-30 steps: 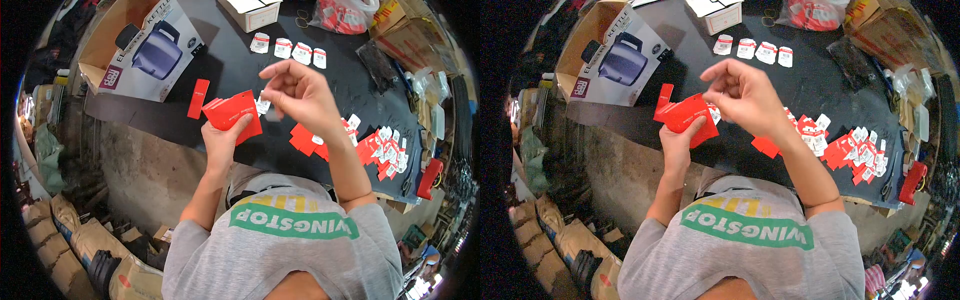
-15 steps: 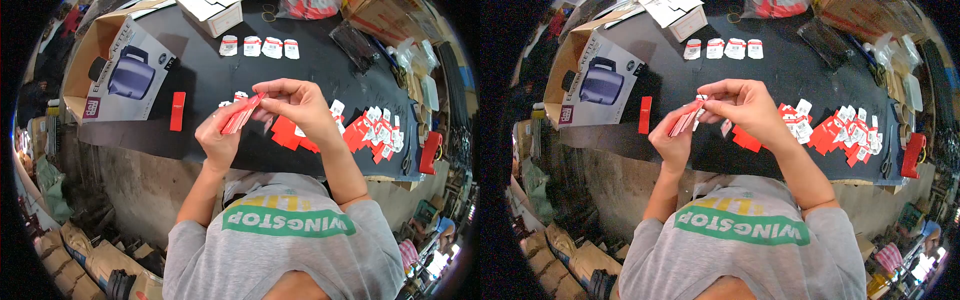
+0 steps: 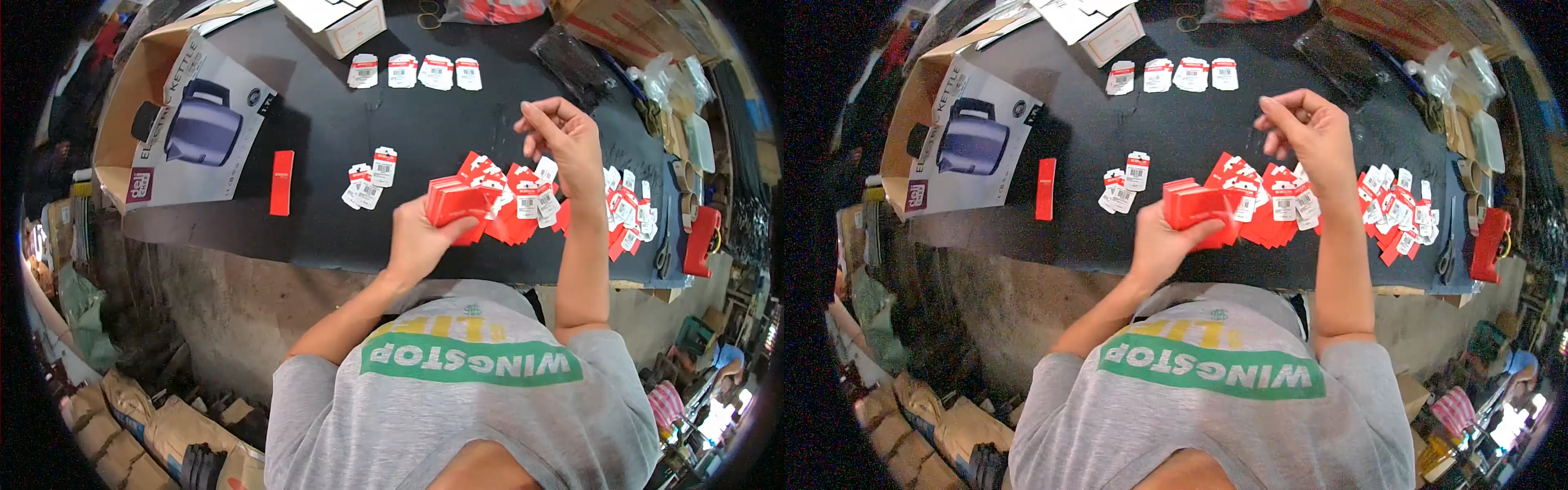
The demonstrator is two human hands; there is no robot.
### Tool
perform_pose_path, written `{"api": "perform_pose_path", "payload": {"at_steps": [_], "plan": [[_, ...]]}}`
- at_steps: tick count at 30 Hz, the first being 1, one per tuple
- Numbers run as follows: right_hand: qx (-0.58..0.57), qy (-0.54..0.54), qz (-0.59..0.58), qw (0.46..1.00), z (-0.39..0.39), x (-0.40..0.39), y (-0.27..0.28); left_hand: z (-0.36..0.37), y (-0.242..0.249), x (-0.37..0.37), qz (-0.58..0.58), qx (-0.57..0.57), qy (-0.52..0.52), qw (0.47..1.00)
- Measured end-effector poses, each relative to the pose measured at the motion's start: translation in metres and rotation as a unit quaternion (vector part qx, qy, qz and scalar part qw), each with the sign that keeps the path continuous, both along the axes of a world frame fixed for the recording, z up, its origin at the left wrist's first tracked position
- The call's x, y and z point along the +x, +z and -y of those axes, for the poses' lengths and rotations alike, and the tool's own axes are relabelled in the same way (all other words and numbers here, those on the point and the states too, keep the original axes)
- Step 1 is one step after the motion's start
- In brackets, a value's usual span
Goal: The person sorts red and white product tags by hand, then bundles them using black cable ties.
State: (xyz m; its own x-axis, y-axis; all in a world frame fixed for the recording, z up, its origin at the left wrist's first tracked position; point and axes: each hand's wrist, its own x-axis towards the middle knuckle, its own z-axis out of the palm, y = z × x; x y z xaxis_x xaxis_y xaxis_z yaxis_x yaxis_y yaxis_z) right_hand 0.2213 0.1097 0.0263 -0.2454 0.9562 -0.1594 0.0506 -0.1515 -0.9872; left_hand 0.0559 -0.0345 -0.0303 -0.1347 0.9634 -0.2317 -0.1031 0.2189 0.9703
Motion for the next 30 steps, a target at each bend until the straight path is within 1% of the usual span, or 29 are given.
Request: {"api": "perform_pose_path", "payload": {"at_steps": [2, 3, 4, 5, 6, 7, 8, 9, 10, 11, 12, 14, 16, 17, 19, 20, 22, 24, 27, 29, 30], "plan": [[-0.018, 0.000, 0.040, 0.999, -0.007, 0.005, -0.016, 0.009, -0.014, 0.002, 0.038, -0.016, -0.014, 0.999], [-0.019, 0.006, 0.038, 0.999, -0.011, 0.006, -0.028, 0.013, -0.020, 0.002, 0.034, -0.021, -0.016, 0.999], [-0.020, -0.010, 0.060, 0.998, -0.015, 0.007, -0.039, 0.016, -0.020, 0.000, 0.033, -0.021, -0.011, 0.999], [-0.022, -0.027, 0.083, 0.996, -0.018, 0.007, -0.047, 0.021, -0.019, -0.003, 0.024, -0.055, -0.015, 0.998], [-0.022, -0.023, 0.081, 0.996, -0.018, 0.002, -0.049, 0.025, -0.019, -0.007, 0.015, -0.089, -0.019, 0.996], [0.008, -0.042, 0.161, 0.986, -0.018, -0.004, -0.050, 0.029, -0.019, -0.011, 0.014, -0.089, -0.014, 0.996], [0.039, -0.061, 0.240, 0.968, -0.018, -0.009, -0.052, 0.034, -0.019, -0.015, 0.030, -0.089, 0.013, 0.996], [0.308, -0.091, 0.374, 0.870, -0.019, -0.020, -0.058, 0.038, -0.019, -0.020, 0.046, -0.089, 0.041, 0.994], [0.308, -0.087, 0.372, 0.871, -0.019, -0.027, -0.060, 0.042, -0.019, -0.024, 0.063, -0.088, 0.068, 0.992], [0.306, -0.062, 0.337, 0.888, -0.019, -0.037, -0.062, 0.044, -0.017, -0.028, 0.091, -0.087, 0.081, 0.989], [0.303, -0.036, 0.303, 0.903, -0.016, -0.054, -0.056, 0.045, -0.013, -0.032, 0.091, -0.087, 0.084, 0.988], [0.250, 0.057, 0.254, 0.933, -0.014, -0.081, -0.058, 0.046, -0.005, -0.038, 0.200, -0.117, 0.111, 0.967], [0.247, 0.108, 0.210, 0.940, -0.019, -0.107, -0.069, 0.046, -0.003, -0.043, 0.220, -0.121, 0.106, 0.962], [0.249, 0.109, 0.209, 0.939, -0.024, -0.116, -0.078, 0.046, 0.001, -0.045, 0.242, -0.122, 0.109, 0.956], [0.311, 0.175, 0.226, 0.907, -0.035, -0.132, -0.092, 0.047, 0.005, -0.049, 0.263, -0.123, 0.114, 0.950], [0.312, 0.177, 0.226, 0.906, -0.040, -0.138, -0.097, 0.048, 0.006, -0.050, 0.267, -0.122, 0.113, 0.949], [0.356, 0.182, 0.246, 0.883, -0.044, -0.151, -0.097, 0.050, 0.005, -0.053, 0.271, -0.120, 0.113, 0.948], [0.346, 0.188, 0.259, 0.882, -0.048, -0.158, -0.099, 0.052, 0.001, -0.056, 0.270, -0.113, 0.118, 0.949], [0.379, 0.196, 0.267, 0.864, -0.055, -0.166, -0.096, 0.052, 0.002, -0.062, 0.259, -0.118, 0.131, 0.950], [0.249, 0.148, 0.380, 0.878, -0.059, -0.172, -0.085, 0.051, 0.001, -0.066, 0.263, -0.115, 0.139, 0.948], [0.250, 0.148, 0.381, 0.878, -0.059, -0.175, -0.085, 0.050, 0.001, -0.067, 0.264, -0.111, 0.145, 0.947]]}}
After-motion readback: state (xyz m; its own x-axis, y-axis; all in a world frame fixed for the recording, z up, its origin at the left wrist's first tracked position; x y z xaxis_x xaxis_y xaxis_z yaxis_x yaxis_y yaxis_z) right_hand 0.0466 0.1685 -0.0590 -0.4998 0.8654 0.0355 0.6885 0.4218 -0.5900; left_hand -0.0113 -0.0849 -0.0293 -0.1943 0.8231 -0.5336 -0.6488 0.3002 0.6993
